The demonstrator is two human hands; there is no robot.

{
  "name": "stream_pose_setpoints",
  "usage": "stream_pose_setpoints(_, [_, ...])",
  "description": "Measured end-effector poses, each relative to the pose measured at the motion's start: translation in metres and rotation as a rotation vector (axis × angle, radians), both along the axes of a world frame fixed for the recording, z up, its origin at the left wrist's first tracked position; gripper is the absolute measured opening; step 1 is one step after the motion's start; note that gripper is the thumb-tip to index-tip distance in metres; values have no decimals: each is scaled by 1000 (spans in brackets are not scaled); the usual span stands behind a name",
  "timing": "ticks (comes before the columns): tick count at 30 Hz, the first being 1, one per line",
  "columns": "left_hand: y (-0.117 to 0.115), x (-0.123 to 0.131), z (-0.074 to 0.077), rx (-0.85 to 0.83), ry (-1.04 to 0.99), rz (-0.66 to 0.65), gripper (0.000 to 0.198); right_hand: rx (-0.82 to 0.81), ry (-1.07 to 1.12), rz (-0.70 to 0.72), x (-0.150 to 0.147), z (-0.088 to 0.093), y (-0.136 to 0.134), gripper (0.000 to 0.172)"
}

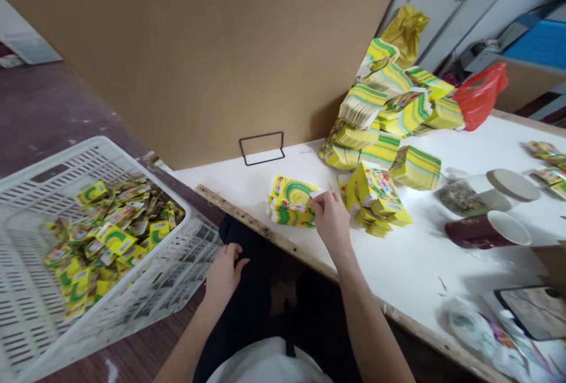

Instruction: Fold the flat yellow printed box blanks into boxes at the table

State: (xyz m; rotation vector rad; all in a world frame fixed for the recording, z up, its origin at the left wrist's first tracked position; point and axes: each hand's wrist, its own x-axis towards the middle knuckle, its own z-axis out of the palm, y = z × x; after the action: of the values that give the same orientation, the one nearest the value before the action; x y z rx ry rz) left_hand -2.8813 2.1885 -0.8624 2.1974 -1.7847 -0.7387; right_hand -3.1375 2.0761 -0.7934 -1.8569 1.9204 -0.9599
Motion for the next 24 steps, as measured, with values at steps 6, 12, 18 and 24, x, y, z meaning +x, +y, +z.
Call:
stream_pose_setpoints(6, [-2,-3,7,108,-14,-96,11,12,-4,10,-5,12,3,11])
stream_pose_setpoints(12, [58,0,5,499,-66,-492,17,-22,-155,43,-16,25,18,9])
stream_pose_setpoints(18, [76,-6,5,577,-60,-432,15,-48,-314,144,-11,33,40,12])
stream_pose_setpoints(24, [37,-18,22,288,477,-305,26,22,-407,294,11,32,68,11])
